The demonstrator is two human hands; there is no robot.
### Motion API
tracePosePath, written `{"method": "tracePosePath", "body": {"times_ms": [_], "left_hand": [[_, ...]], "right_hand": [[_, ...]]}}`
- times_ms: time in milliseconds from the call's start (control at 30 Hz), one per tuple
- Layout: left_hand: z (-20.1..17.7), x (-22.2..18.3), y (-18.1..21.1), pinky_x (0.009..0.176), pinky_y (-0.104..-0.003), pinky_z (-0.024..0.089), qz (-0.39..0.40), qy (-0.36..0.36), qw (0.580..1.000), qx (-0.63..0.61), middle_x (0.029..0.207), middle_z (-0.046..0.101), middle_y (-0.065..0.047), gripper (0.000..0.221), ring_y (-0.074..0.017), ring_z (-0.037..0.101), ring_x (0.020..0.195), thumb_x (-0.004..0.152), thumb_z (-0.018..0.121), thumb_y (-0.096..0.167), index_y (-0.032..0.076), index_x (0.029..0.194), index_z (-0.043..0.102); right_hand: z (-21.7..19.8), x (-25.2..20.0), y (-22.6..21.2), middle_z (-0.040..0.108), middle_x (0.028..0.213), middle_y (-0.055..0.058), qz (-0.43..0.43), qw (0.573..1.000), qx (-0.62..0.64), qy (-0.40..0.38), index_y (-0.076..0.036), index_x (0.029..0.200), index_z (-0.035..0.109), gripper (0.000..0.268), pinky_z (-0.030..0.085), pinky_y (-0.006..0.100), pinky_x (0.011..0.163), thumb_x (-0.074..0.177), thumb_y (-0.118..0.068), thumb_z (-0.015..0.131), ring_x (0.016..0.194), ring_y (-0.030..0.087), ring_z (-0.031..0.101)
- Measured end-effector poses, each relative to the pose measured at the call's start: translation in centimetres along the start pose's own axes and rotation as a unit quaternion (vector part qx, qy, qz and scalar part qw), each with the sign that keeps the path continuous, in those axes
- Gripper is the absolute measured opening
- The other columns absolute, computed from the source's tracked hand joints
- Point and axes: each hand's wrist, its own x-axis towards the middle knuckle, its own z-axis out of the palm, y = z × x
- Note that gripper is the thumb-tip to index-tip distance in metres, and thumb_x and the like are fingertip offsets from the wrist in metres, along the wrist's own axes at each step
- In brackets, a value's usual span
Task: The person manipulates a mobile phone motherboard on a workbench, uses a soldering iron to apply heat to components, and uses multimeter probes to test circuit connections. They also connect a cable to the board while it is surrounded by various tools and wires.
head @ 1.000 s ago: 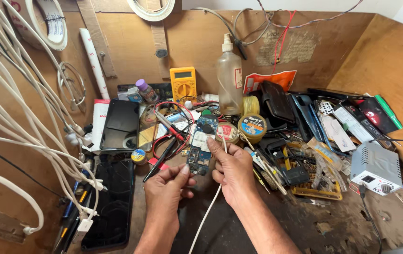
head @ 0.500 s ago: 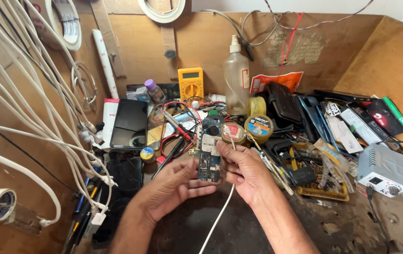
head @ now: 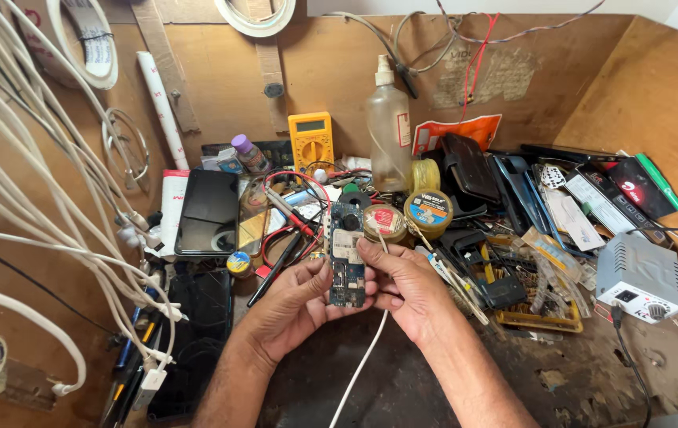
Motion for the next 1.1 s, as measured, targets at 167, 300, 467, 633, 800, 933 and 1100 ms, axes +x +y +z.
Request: {"method": "tracePosePath", "body": {"times_ms": [167,300,467,633,800,933,1100], "left_hand": [[-1.6,1.7,-0.1,0.105,-0.048,0.055,0.052,0.039,0.998,0.001,0.125,0.070,-0.018,0.055,-0.0277,0.070,0.113,0.093,0.072,0.027,-0.009,0.133,0.056],[-2.7,2.9,-0.6,0.105,-0.047,0.054,0.095,0.092,0.991,-0.032,0.126,0.069,-0.018,0.058,-0.0281,0.068,0.116,0.092,0.072,0.029,-0.009,0.133,0.057],[-3.4,3.6,-1.1,0.109,-0.045,0.052,0.127,0.143,0.979,-0.078,0.128,0.068,-0.015,0.057,-0.0289,0.065,0.122,0.089,0.071,0.029,-0.004,0.134,0.057],[-3.7,3.7,-1.1,0.108,-0.046,0.052,0.165,0.148,0.974,-0.051,0.128,0.068,-0.016,0.056,-0.0292,0.064,0.123,0.090,0.069,0.028,-0.004,0.135,0.057],[-3.6,3.7,-1.1,0.108,-0.046,0.053,0.174,0.145,0.973,-0.050,0.128,0.068,-0.016,0.054,-0.0292,0.064,0.124,0.091,0.069,0.027,-0.005,0.134,0.058],[-3.4,3.6,-1.2,0.108,-0.045,0.051,0.176,0.126,0.975,-0.048,0.131,0.067,-0.017,0.052,-0.0284,0.062,0.128,0.094,0.067,0.024,-0.005,0.135,0.056],[-3.3,3.7,-1.2,0.110,-0.044,0.051,0.169,0.127,0.976,-0.057,0.134,0.066,-0.016,0.050,-0.0285,0.060,0.132,0.094,0.066,0.020,-0.003,0.137,0.055]], "right_hand": [[-0.4,0.1,0.3,0.054,0.067,-0.007,-0.074,0.993,0.037,0.087,-0.006,0.101,0.070,0.036,0.026,0.019,0.039,0.099,-0.040,0.060,0.048,0.001,0.038],[-0.3,0.1,1.0,0.054,0.066,-0.004,-0.099,0.991,-0.005,0.092,-0.010,0.108,0.071,0.029,0.023,0.019,0.039,0.101,-0.033,0.056,0.049,0.001,0.038],[0.1,-0.3,2.4,0.063,0.070,0.003,-0.129,0.989,-0.047,0.050,-0.007,0.104,0.059,0.019,0.025,0.019,0.039,0.102,-0.026,0.058,0.045,0.002,0.035],[0.8,-0.2,3.4,0.077,0.083,0.012,-0.145,0.986,-0.074,0.032,-0.001,0.101,0.060,0.017,0.040,0.023,0.040,0.099,-0.019,0.061,0.048,0.004,0.048],[1.4,0.2,4.1,0.080,0.086,0.014,-0.128,0.987,-0.093,0.035,0.000,0.098,0.064,0.020,0.042,0.022,0.040,0.098,-0.020,0.063,0.048,0.006,0.053],[1.5,0.1,4.5,0.081,0.086,0.013,-0.134,0.985,-0.106,0.039,0.000,0.095,0.067,0.023,0.042,0.021,0.041,0.098,-0.022,0.064,0.050,0.005,0.055],[1.5,0.1,4.7,0.081,0.086,0.012,-0.146,0.981,-0.118,0.047,0.000,0.094,0.066,0.025,0.041,0.020,0.040,0.098,-0.024,0.063,0.050,0.005,0.055]]}}
